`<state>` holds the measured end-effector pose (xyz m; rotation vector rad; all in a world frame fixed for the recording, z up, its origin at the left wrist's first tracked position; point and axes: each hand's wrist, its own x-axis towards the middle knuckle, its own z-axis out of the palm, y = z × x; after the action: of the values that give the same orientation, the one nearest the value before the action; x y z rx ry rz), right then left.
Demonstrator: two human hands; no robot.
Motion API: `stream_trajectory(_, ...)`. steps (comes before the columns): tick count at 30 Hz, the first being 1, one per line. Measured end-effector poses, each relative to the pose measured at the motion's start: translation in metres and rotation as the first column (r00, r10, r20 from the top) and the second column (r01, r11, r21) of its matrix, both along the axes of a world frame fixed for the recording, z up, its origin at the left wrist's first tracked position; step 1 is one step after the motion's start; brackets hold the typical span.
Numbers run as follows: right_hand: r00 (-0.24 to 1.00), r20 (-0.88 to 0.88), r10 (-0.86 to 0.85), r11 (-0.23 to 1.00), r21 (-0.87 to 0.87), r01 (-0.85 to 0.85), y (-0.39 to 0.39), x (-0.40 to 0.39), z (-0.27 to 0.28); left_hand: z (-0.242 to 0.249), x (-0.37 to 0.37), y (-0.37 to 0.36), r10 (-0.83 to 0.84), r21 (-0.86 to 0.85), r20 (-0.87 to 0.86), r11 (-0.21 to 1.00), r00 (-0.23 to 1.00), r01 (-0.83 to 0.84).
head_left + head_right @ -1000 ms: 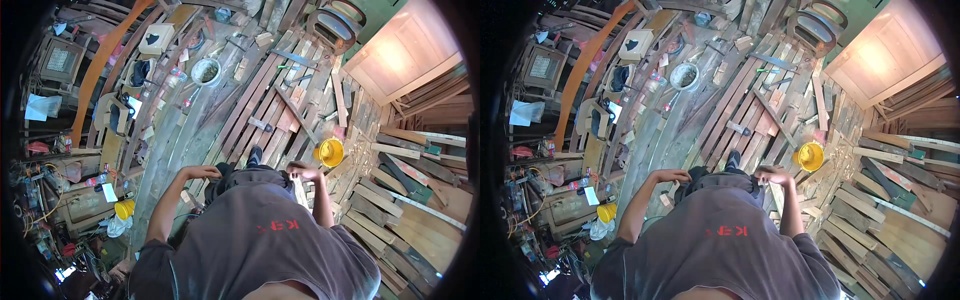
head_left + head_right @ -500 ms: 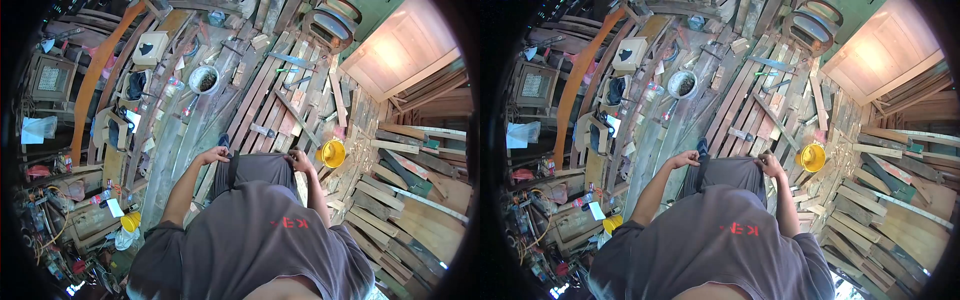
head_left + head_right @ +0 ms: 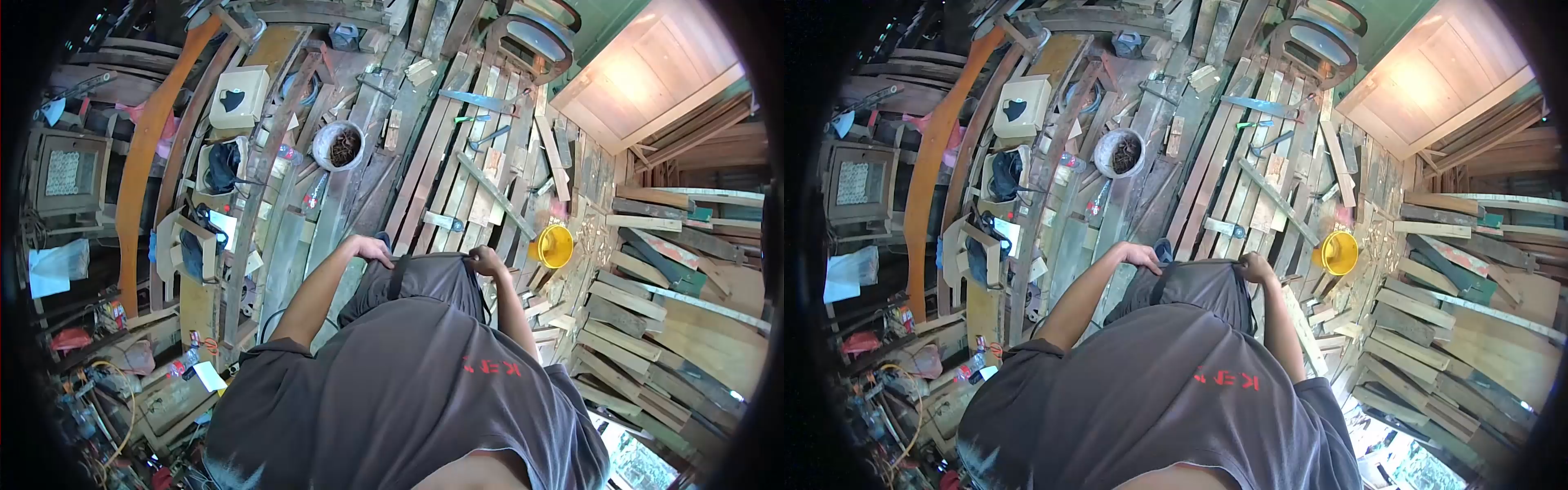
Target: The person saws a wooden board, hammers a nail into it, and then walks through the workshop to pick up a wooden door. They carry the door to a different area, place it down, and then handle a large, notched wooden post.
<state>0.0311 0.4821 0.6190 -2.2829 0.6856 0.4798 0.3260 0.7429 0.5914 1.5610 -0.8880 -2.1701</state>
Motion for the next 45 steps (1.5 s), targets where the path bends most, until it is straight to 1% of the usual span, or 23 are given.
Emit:
stream_trajectory(1,0.999,-0.025,0.041,0.996,0.083,-0.039,-0.001,0.005,0.016,-0.024,0.005,0.004,0.004,-0.127,0.056,0.992,0.998,0.003)
stream_trajectory(2,0.994,-0.104,-0.007,0.984,0.174,0.026,0.003,0.02,0.053,-0.039,0.009,0.007,0.013,-0.252,0.109,0.968,0.994,0.015)
stream_trajectory(5,0.986,-0.098,-0.132,0.978,0.147,0.145,0.011,0.019,0.042,-0.038,0.038,0.018,0.175,-0.27,0.138,0.954,0.975,-0.133)
stream_trajectory(9,0.928,-0.089,-0.361,0.906,0.204,0.371,0.031,0.013,0.041,-0.073,0.069,0.055,0.206,-0.249,0.311,0.96,0.928,-0.129)
stream_trajectory(10,0.924,-0.093,-0.372,0.914,0.139,0.382,0.037,0.011,0.043,-0.059,0.072,0.054,0.121,-0.037,0.231,0.993,0.965,-0.116)
stream_trajectory(13,0.923,-0.115,-0.366,0.927,0.042,0.373,0.051,-0.005,0.03,-0.025,0.081,0.046,0.202,0.256,-0.181,0.954,0.962,-0.153)
stream_trajectory(14,0.917,-0.205,-0.342,0.929,0.071,0.363,0.053,-0.008,0.027,-0.031,0.087,0.04,0.218,0.221,-0.318,0.964,0.923,-0.151)
stream_trajectory(17,0.948,-0.213,-0.236,0.947,0.171,0.274,0.071,-0.004,0.049,-0.013,0.103,0.016,0.268,0.391,-0.505,0.919,0.821,-0.06)
stream_trajectory(18,0.937,-0.261,-0.231,0.916,0.267,0.3,0.077,-0.004,0.046,-0.016,0.105,0.012,0.218,0.349,-0.582,0.937,0.784,-0.001)
stream_trajectory(19,0.926,-0.307,-0.218,0.874,0.36,0.326,0.083,-0.002,0.046,-0.015,0.107,0.011,0.116,0.337,-0.528,0.938,0.841,0.082)
stream_trajectory(21,0.924,-0.349,-0.155,0.894,0.349,0.282,0.095,0.001,0.048,-0.013,0.106,0.014,-0.091,0.328,-0.408,0.914,0.908,0.239)
stream_trajectory(22,0.926,-0.362,-0.11,0.891,0.376,0.253,0.098,0.009,0.059,-0.011,0.104,0.016,-0.194,0.332,-0.342,0.891,0.919,0.311)
stream_trajectory(23,0.926,-0.372,-0.063,0.887,0.404,0.223,0.1,0.017,0.071,-0.009,0.102,0.02,-0.259,0.34,-0.367,0.856,0.893,0.388)
stream_trajectory(25,0.955,-0.287,-0.07,0.896,0.404,0.187,0.104,0.007,0.045,-0.004,0.098,0.028,-0.346,0.35,-0.365,0.809,0.865,0.471)
stream_trajectory(28,0.976,-0.219,-0.019,0.901,0.42,0.111,0.104,0.004,0.013,-0.004,0.094,0.042,-0.372,0.316,-0.387,0.806,0.843,0.501)
stream_trajectory(29,0.978,-0.208,0.005,0.899,0.428,0.087,0.105,0.012,0.027,0.004,0.093,0.041,-0.385,0.298,-0.405,0.802,0.829,0.518)
stream_trajectory(30,0.968,-0.232,-0.1,0.886,0.422,0.193,0.107,0.018,0.043,0.013,0.096,0.042,-0.452,0.298,-0.28,0.797,0.847,0.525)
stream_trajectory(33,0.966,-0.124,-0.227,0.944,0.216,0.249,0.108,0.026,0.034,0.0,0.12,0.052,-0.53,0.15,-0.064,0.833,0.846,0.533)
stream_trajectory(34,0.963,-0.045,-0.265,0.957,0.112,0.269,0.108,0.027,0.032,0.005,0.128,0.059,-0.409,0.047,-0.059,0.91,0.911,0.411)
stream_trajectory(37,0.948,0.044,-0.316,0.948,0.042,0.314,0.106,0.032,0.032,0.01,0.163,0.067,-0.402,-0.009,0.19,0.912,0.896,0.411)
stream_trajectory(38,0.94,0.114,-0.321,0.946,0.072,0.315,0.111,0.033,0.026,0.002,0.171,0.077,-0.324,-0.003,0.153,0.945,0.934,0.328)
stream_trajectory(42,0.956,0.117,-0.268,0.963,0.029,0.267,0.132,0.041,-0.003,-0.015,0.176,0.104,-0.165,0.125,0.183,0.982,0.969,0.143)
stream_trajectory(45,0.934,0.149,-0.325,0.941,-0.051,0.335,0.127,0.034,-0.002,-0.04,0.162,0.098,-0.243,0.133,0.243,0.967,0.939,0.216)
